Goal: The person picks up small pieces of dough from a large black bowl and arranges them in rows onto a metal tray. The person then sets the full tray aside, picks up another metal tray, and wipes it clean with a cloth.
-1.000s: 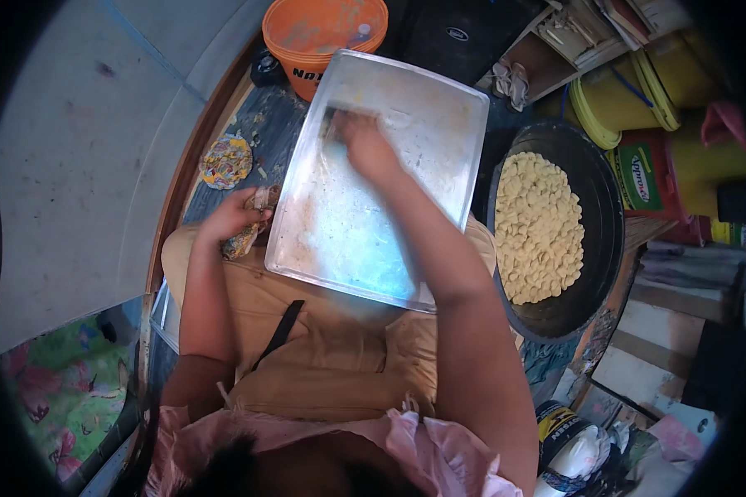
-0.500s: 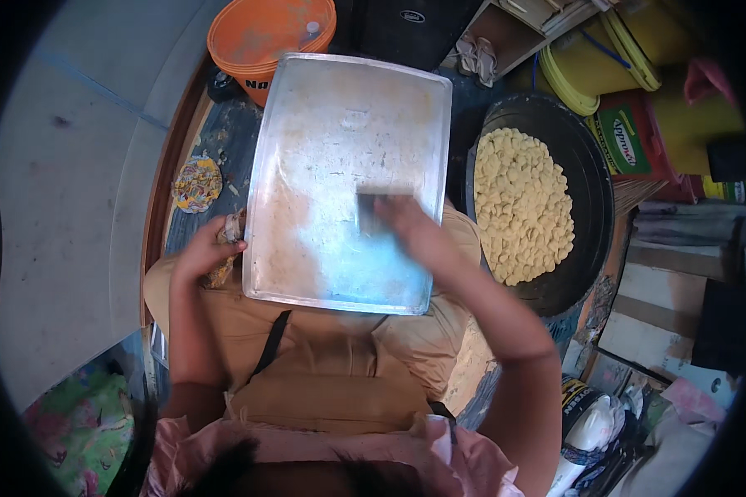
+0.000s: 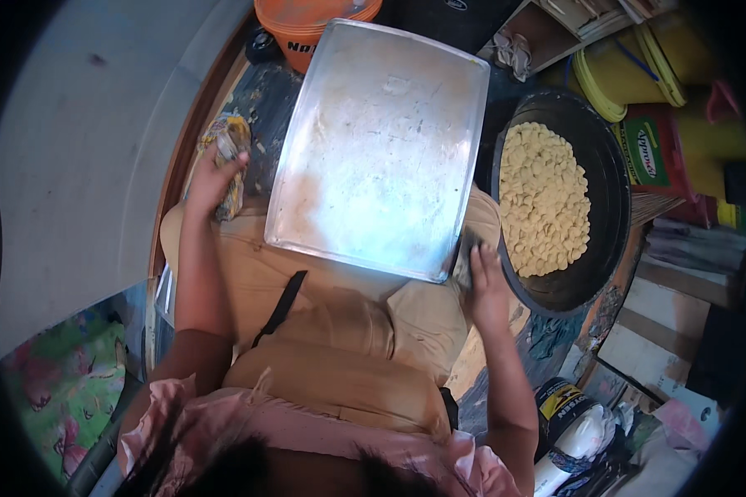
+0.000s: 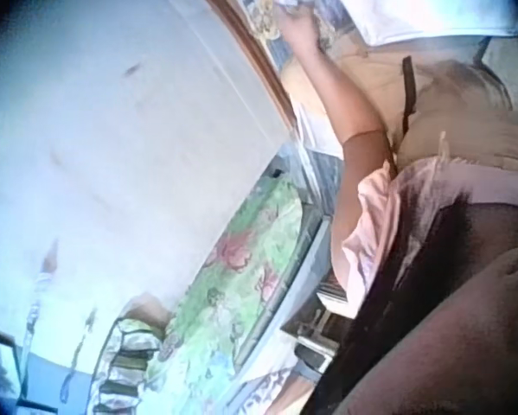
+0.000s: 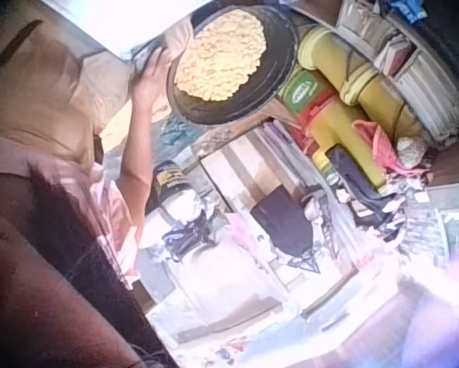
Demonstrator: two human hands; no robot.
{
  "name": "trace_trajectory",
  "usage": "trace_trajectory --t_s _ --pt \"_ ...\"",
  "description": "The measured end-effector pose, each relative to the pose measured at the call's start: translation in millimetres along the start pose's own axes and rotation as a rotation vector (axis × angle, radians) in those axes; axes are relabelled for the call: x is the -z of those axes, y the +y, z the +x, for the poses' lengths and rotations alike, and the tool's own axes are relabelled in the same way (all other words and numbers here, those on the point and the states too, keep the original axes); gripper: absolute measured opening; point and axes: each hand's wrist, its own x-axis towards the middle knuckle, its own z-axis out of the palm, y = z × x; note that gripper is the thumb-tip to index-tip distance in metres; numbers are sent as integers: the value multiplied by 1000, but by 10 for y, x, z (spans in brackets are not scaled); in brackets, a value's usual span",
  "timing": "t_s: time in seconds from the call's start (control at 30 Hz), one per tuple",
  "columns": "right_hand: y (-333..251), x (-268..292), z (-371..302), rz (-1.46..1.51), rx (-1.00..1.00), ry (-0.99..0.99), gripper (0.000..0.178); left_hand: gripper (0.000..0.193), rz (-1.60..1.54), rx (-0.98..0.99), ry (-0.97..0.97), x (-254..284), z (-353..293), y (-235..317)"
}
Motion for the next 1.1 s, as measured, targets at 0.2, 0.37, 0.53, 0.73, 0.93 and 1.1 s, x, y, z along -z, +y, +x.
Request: trace_trajectory --t_s 0.2,0.37,0.53,0.73,0.93,1.1 --pt "-571 434 44 155 -16 -123 92 35 -361 48 323 137 -344 394" --pt "-1780 206 965 699 437 -214 117 59 -643 158 211 -299 -783 691" --pt "-1931 -528 1752 1080 533 -189 87 73 -1023 316 -48 -641 -841 517" --pt "-1927 -429 1416 164 556 -187 69 58 -373 359 5 -451 -767 -661" --pt "-1998 -878 2001 94 707 -223 72 53 -382 319 60 -672 -812 -290" --pt "-1500 -401 3974 172 251 127 57 37 -149 253 -67 -642 -746 -290"
